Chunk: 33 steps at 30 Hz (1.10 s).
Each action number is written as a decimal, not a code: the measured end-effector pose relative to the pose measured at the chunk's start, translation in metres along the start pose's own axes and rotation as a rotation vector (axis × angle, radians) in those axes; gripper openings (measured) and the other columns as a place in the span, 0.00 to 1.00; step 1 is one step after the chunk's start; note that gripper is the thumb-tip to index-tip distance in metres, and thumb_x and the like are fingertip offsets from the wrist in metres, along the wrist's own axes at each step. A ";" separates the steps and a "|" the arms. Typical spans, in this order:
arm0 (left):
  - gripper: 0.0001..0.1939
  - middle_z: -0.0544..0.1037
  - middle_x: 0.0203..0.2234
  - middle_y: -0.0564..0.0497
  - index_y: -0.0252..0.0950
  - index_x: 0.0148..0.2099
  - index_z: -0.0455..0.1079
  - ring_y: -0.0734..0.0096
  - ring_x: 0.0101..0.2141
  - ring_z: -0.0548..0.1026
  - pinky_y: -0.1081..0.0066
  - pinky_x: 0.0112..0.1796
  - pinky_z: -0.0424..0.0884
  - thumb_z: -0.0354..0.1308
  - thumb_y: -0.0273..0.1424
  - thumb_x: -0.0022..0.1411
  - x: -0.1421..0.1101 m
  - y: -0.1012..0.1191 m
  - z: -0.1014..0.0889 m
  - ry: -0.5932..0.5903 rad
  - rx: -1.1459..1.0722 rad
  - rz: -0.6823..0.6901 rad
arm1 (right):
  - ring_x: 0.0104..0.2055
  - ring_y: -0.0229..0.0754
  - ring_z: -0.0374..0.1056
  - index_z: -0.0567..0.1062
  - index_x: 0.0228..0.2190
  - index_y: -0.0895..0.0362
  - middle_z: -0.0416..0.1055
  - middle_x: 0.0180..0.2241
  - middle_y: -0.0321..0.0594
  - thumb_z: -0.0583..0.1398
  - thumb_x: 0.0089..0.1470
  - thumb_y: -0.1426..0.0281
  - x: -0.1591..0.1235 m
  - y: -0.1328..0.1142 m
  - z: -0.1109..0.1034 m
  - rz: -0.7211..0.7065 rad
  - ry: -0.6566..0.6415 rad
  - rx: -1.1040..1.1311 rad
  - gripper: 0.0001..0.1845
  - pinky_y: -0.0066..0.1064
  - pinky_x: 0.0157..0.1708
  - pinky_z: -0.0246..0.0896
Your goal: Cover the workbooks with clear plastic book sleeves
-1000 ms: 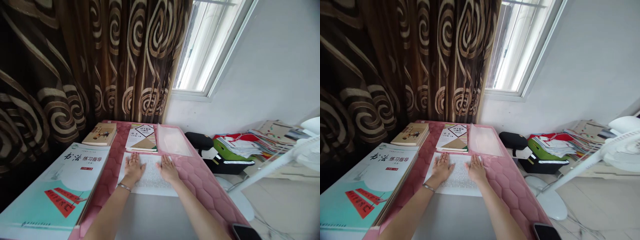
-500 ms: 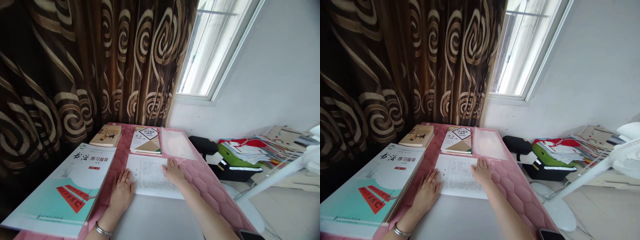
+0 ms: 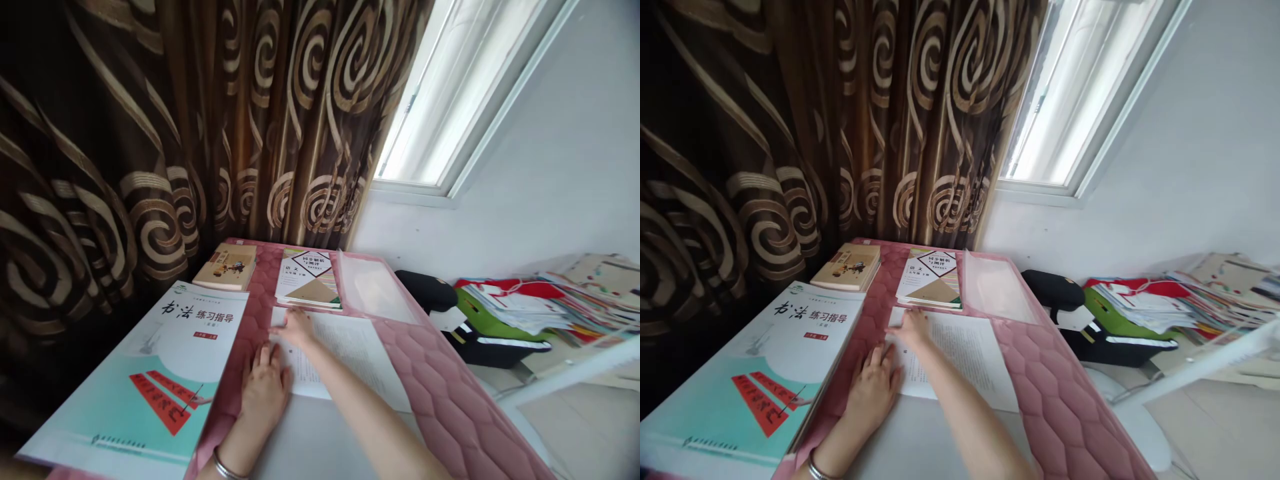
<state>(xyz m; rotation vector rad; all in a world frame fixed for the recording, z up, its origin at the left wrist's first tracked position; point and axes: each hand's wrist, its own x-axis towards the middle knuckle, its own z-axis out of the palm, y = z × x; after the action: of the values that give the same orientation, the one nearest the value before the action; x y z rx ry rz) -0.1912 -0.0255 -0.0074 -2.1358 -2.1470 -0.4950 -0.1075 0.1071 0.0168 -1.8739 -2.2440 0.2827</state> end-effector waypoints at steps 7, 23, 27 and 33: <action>0.22 0.71 0.55 0.43 0.35 0.60 0.67 0.57 0.54 0.68 0.56 0.58 0.60 0.48 0.31 0.66 -0.001 0.001 0.003 0.013 -0.001 -0.021 | 0.46 0.55 0.73 0.80 0.37 0.60 0.78 0.39 0.55 0.59 0.52 0.47 0.040 -0.007 0.000 0.139 0.027 -0.039 0.28 0.40 0.45 0.61; 0.19 0.69 0.55 0.38 0.33 0.55 0.71 0.53 0.53 0.69 0.54 0.53 0.65 0.47 0.31 0.67 0.000 0.003 -0.003 -0.044 -0.006 -0.027 | 0.44 0.50 0.72 0.80 0.29 0.54 0.79 0.37 0.44 0.66 0.44 0.49 -0.002 -0.007 -0.003 -0.003 -0.095 -0.032 0.21 0.37 0.45 0.59; 0.20 0.70 0.53 0.39 0.32 0.58 0.69 0.55 0.53 0.68 0.55 0.53 0.64 0.47 0.32 0.67 0.001 0.002 -0.005 -0.017 -0.002 -0.012 | 0.43 0.53 0.72 0.80 0.33 0.57 0.79 0.36 0.50 0.62 0.51 0.49 0.015 -0.012 -0.004 0.048 -0.021 -0.054 0.23 0.39 0.45 0.59; 0.23 0.68 0.55 0.40 0.35 0.61 0.65 0.55 0.52 0.69 0.57 0.51 0.67 0.46 0.33 0.67 0.002 0.000 -0.011 -0.104 -0.017 -0.038 | 0.55 0.57 0.64 0.70 0.52 0.62 0.68 0.53 0.61 0.61 0.56 0.60 0.006 -0.027 0.003 0.056 0.107 -0.052 0.26 0.44 0.50 0.57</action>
<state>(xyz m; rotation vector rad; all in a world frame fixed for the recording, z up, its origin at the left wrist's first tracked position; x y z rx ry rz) -0.1927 -0.0267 0.0039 -2.1794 -2.2487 -0.4154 -0.1350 0.1086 0.0213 -1.9312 -2.1516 0.1299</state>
